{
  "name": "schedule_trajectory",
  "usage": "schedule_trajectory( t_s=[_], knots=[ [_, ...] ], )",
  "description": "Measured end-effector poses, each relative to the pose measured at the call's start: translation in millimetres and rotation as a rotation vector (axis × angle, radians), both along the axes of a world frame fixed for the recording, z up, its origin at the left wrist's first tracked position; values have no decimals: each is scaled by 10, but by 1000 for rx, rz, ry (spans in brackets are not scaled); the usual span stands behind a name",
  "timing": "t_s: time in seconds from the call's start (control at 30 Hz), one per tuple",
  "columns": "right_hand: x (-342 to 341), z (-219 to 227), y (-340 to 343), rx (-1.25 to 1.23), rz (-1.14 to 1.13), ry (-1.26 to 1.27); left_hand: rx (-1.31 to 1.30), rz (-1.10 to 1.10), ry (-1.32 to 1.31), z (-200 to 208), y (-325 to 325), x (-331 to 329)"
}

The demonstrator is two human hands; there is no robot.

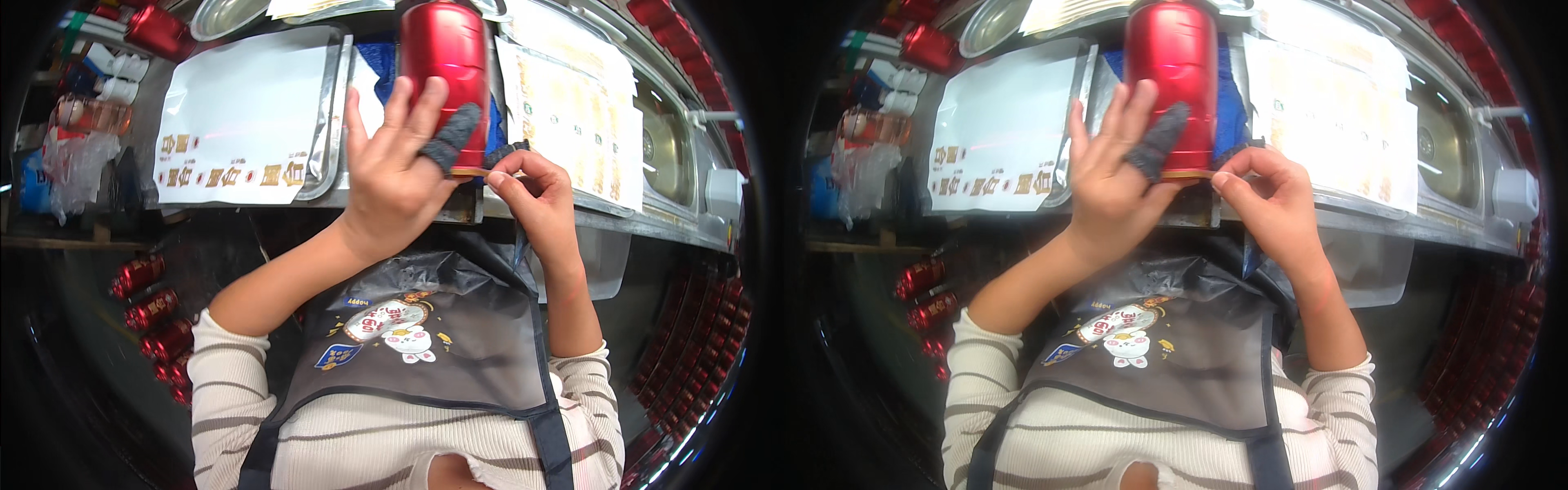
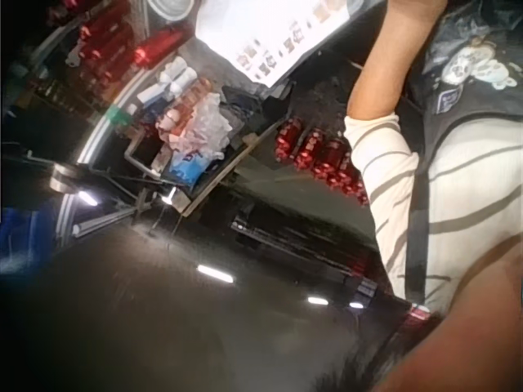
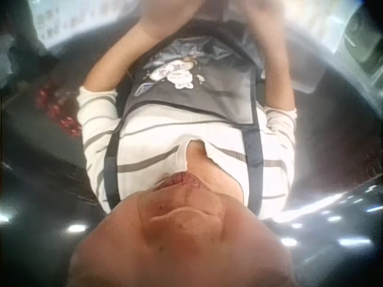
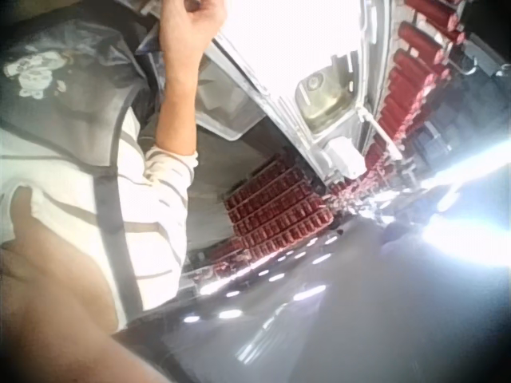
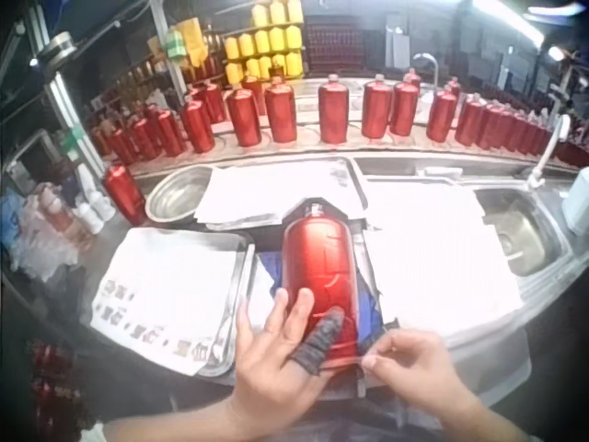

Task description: The person applies gold stickers to red cylindrical containers, smoothing each label with a blue cloth and rotating the container to ensure adhesion. The person handles multiple containers one at a time, placing finished units aside.

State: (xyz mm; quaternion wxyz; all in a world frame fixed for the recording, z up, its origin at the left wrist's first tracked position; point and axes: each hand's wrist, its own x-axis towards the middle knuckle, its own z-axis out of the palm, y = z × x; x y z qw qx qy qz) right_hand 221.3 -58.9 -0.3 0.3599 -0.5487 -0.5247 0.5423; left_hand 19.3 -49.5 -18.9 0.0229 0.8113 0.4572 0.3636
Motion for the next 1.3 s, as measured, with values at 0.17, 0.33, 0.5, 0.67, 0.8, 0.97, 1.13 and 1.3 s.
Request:
schedule_trajectory(
  t_s=[0.17,0.33,0.5,0.67,0.8,0.97,1.13,1.3],
  knots=[
    [2,63,-24,15,-4,39,-139,-42,-231,-154,-139,-176],
    [10,27,-12,24,-12,47,-151,-19,-78,-249,-408,-340],
    [33,4,1,0,-45,68,-73,-35,0,-194,-345,-289],
    [32,-32,36,0,-29,24,17,-86,99,-48,-253,-212],
    [23,-63,33,6,-30,52,52,-113,173,106,-173,-56],
    [31,-28,25,-58,-10,49,6,19,26,43,-34,30],
    [-10,-22,14,-14,-23,35,-167,-43,-207,-131,-109,-194],
    [12,99,-13,-48,-11,66,-169,-49,-109,-335,-400,-407]
  ],
)
